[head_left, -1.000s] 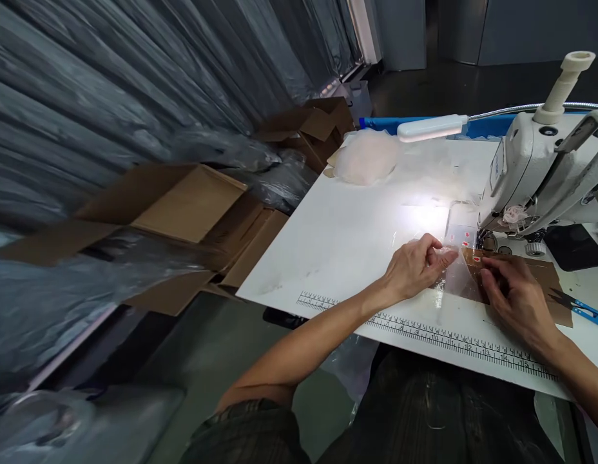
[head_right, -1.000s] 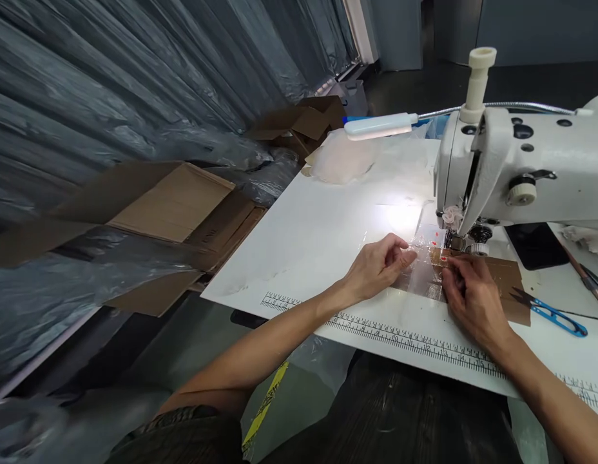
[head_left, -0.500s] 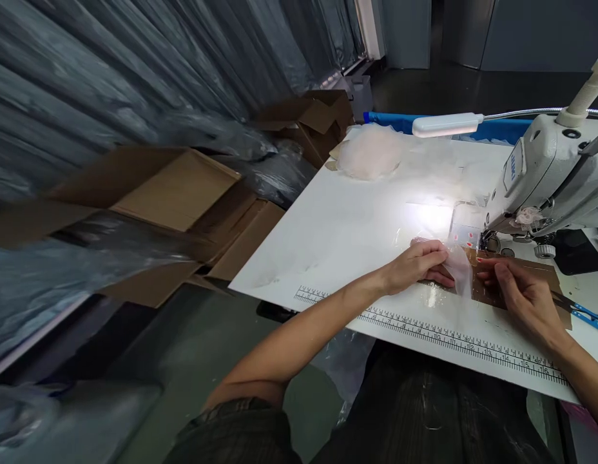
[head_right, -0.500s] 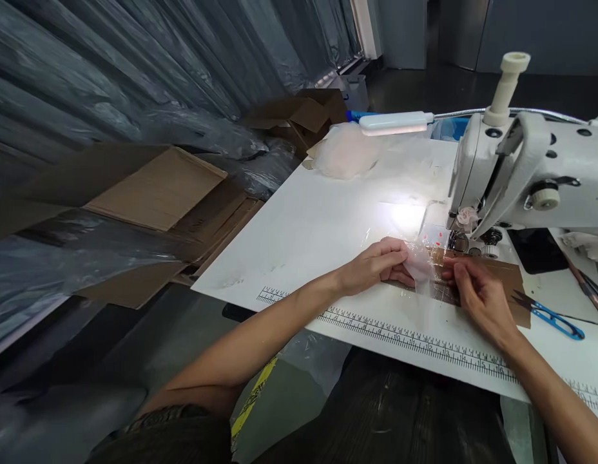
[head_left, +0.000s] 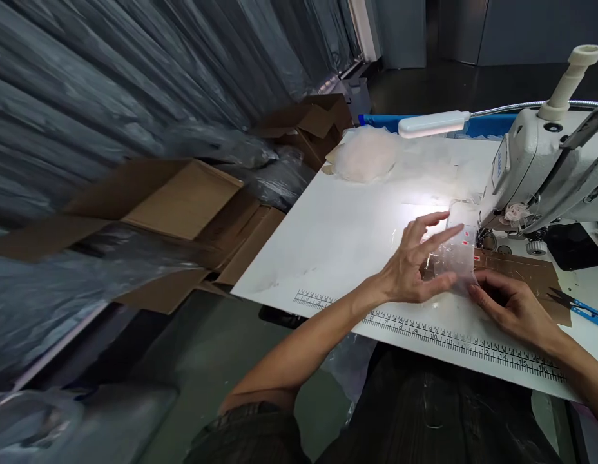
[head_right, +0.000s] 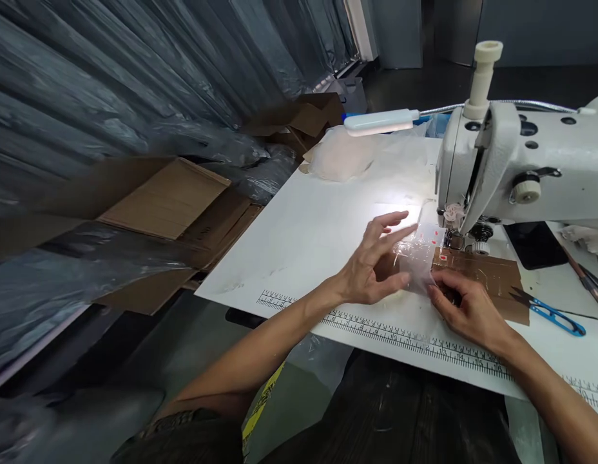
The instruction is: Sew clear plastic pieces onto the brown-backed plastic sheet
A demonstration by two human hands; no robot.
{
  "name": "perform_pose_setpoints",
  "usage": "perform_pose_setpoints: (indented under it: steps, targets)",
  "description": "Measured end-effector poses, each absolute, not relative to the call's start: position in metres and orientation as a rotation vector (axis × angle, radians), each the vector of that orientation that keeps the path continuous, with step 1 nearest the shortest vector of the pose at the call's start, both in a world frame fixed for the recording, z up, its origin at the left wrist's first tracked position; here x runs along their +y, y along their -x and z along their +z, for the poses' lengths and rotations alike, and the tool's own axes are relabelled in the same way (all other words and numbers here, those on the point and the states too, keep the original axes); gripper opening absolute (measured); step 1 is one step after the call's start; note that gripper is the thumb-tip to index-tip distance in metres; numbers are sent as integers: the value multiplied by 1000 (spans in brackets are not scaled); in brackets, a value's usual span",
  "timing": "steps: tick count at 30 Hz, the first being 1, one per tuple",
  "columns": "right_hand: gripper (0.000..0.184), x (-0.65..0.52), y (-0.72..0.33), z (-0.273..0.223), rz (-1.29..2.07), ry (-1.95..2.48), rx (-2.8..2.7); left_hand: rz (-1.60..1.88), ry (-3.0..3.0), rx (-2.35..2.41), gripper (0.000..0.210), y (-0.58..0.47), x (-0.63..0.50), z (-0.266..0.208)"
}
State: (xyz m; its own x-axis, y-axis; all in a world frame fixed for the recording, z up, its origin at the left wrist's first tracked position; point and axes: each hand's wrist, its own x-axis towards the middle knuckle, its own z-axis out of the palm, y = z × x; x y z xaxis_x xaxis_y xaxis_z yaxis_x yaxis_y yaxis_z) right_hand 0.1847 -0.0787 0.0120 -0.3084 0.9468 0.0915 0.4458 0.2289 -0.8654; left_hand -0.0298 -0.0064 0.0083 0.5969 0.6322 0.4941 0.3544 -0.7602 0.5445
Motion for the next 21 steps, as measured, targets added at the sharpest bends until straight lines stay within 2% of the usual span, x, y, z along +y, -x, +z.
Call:
perform_pose_setpoints:
  steps: [3, 7, 10, 14, 21]
  targets:
    - [23, -82, -183, 11, 959, 1126, -1984, 785, -2452, 657, 66, 27, -9, 9]
    - [24, -86, -182, 9, 976, 1048, -2030, 668, -2304, 529, 26, 26, -11, 12]
    - [26, -86, -182, 9, 1075, 1106, -1964, 625, -2028, 514, 31, 26, -10, 14]
    - [27, -85, -182, 8, 1180, 1154, -1914, 605, -1742, 723, 36, 25, -7, 11]
    - [34, -80, -185, 1, 1011, 1300, -1819, 495, -1633, 695, 25, 23, -7, 11]
